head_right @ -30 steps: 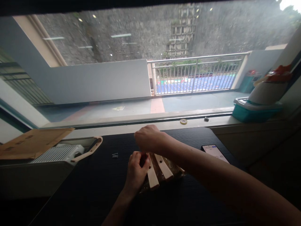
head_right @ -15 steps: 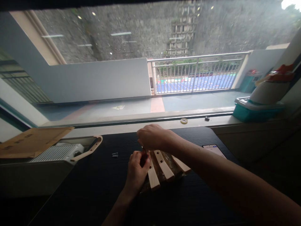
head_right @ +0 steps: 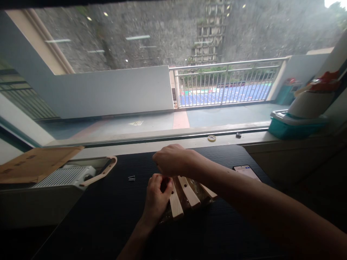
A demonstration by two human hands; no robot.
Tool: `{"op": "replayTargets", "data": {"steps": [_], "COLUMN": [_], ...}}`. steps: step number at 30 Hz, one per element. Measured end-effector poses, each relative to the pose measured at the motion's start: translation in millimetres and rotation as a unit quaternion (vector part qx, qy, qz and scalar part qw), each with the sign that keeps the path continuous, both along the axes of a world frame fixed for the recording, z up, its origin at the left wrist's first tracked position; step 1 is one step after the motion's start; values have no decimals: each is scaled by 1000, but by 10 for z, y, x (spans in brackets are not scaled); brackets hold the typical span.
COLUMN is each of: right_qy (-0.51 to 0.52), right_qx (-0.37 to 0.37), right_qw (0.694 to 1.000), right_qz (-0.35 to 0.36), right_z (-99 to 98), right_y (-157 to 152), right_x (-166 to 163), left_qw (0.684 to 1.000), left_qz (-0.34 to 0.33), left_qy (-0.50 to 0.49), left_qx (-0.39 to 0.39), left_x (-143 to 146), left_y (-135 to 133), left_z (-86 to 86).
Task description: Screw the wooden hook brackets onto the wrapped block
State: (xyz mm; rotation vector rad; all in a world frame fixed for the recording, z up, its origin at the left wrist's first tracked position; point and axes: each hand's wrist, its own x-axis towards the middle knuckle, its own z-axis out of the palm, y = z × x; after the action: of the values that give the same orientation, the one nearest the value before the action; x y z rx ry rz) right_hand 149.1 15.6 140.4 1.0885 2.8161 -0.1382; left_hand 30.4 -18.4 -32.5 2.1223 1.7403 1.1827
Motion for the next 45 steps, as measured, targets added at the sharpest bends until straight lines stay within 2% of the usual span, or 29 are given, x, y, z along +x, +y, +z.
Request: {"op": "replayTargets", "data": {"steps": [7,11,13,16,19,26,37,45], "right_qy": [23,23,43,81,84,57,61,56], "right_qx": [8,8,12,32,37,40,26,6], "right_qw": [999,999,999,996,996,997,998,998], "right_qz": [-48,-26,-8,-8,-7,-19,-7,-8], "right_z": [-101,-60,-14,40,33,-68,-66,-46], "right_y": [39,46,31,-3,-25,-15,-57,-57], "right_x": [18,49,93,165,196,200,148,124], "left_qw": [1000,1000,998,991,982,987,991,991], "left_qz": [-8,-13,-34,-98,-140,-120,-95,-101], "left_qy": [-4,-17,-35,-60,-67,-41,-43,-43], "left_qx": [-6,-18,-34,-75,-106,-102,-89,-80], "left_x": [4,-11,-53,-149,-225,-214,-182,-189], "left_y": [-6,-11,-31,-82,-129,-181,-185,-174], "left_z": [9,8,23,61,77,13,13,-3]}}
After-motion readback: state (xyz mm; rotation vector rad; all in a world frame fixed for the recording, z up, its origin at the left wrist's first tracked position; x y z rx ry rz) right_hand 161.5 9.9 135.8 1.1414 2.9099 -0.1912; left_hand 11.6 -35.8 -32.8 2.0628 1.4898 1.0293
